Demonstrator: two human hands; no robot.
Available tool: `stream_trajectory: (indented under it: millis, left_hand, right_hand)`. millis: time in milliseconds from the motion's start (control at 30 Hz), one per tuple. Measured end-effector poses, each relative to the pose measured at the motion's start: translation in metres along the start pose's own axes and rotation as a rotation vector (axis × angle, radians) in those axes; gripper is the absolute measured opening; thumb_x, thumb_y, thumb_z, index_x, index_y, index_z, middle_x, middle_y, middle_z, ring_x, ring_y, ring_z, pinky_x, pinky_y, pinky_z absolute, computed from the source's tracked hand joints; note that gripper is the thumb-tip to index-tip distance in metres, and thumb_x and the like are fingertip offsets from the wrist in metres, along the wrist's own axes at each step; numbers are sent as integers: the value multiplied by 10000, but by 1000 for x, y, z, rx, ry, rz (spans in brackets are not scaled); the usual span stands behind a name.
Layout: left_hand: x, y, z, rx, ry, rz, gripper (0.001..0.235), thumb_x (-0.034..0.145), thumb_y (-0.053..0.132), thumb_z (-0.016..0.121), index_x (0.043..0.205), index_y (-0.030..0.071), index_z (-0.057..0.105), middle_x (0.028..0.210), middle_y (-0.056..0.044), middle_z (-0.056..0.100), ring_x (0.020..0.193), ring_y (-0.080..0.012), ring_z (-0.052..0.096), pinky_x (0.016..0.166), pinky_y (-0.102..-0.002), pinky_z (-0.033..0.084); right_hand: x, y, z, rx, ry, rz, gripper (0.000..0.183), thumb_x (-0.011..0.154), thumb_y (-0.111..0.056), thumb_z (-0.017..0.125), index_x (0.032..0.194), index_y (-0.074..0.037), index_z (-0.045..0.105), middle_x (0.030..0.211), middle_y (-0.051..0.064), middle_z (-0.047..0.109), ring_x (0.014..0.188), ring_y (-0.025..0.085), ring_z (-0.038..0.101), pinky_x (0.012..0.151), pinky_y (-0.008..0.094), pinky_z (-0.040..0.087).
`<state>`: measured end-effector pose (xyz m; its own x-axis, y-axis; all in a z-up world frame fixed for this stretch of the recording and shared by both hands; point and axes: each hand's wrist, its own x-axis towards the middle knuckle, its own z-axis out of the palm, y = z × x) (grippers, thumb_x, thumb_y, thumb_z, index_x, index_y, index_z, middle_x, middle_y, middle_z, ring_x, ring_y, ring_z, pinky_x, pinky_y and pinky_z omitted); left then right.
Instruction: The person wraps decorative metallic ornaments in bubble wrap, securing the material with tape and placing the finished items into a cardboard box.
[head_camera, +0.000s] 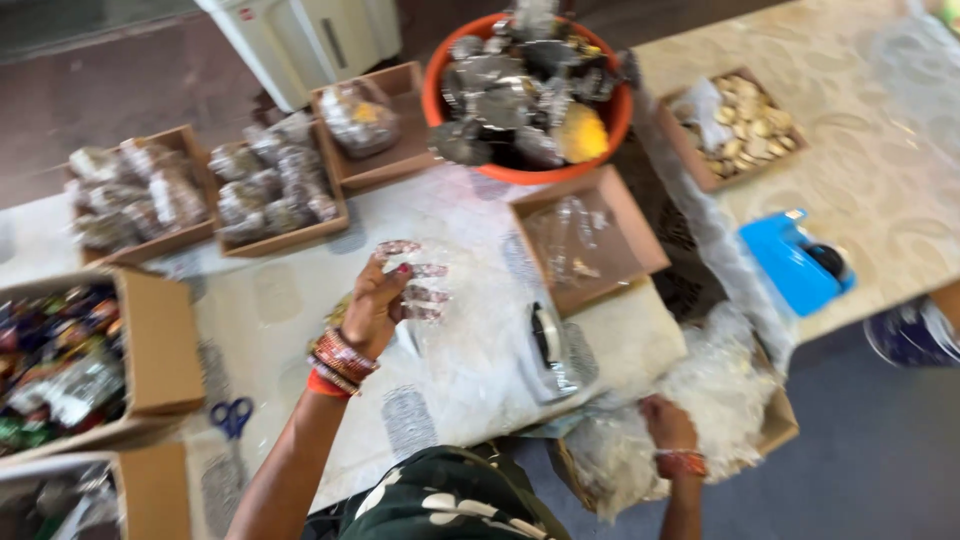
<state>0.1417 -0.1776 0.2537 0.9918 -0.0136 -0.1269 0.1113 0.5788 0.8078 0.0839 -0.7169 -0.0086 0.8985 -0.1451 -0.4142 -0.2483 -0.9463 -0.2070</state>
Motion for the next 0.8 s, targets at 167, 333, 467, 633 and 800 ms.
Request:
stream_trajectory:
  millis: [167, 333, 467, 633, 800]
  left_hand:
    - [-12, 30, -12, 29, 23, -78, 385, 1001, 33, 479, 1380, 76, 434, 1134, -147, 705, 903, -279, 748, 683, -428, 654]
    - [-24, 39, -55, -17, -36, -160, 411, 981, 35, 475, 1386, 85, 425, 1128, -166, 717, 865, -285, 748, 669, -426, 652]
    - [-28, 37, -117, -112, -56, -83, 447, 1080, 37, 529, 1505, 28, 389, 1233, -173, 676, 970, -249, 711, 788, -428, 626]
    - [-48, 25, -190, -306, 33, -41, 540, 1046, 188, 548, 1480, 2, 287, 1327, -264, 661, 1041, -331, 711, 838, -450, 624]
    - [-87, -28, -239, 135, 322, -433, 896, 1021, 660, 527, 1661, 113, 220, 1580, -159, 358, 1347, -287, 391, 1111, -632, 324]
  right_hand:
    - [-32, -175, -53, 1117, -155, -602, 696, 1014, -536, 508, 1415, 32, 474, 1417, 231, 571, 1323, 319, 553, 1125, 444, 431]
    - [-29, -338, 1, 1242, -458, -767, 1123, 871, -651, 656, 1606, -3, 107, 1637, 243, 301, 1531, 337, 290, 1229, 468, 267]
    - [-34, -416, 18, 1366, -622, -539, 1042, 883, -621, 673, 1616, -28, 229, 1519, 205, 462, 1182, 267, 419, 883, 363, 296]
    - [-66, -473, 11, 1638, -973, -141, 675, 803, -482, 684, 1325, -66, 583, 1185, 53, 724, 982, 155, 746, 793, 319, 668]
    - [-69, -495, 35, 1638, -462, -103, 215, 889, -350, 805, 973, -176, 709, 794, -73, 661, 619, 70, 606, 501, 238, 501]
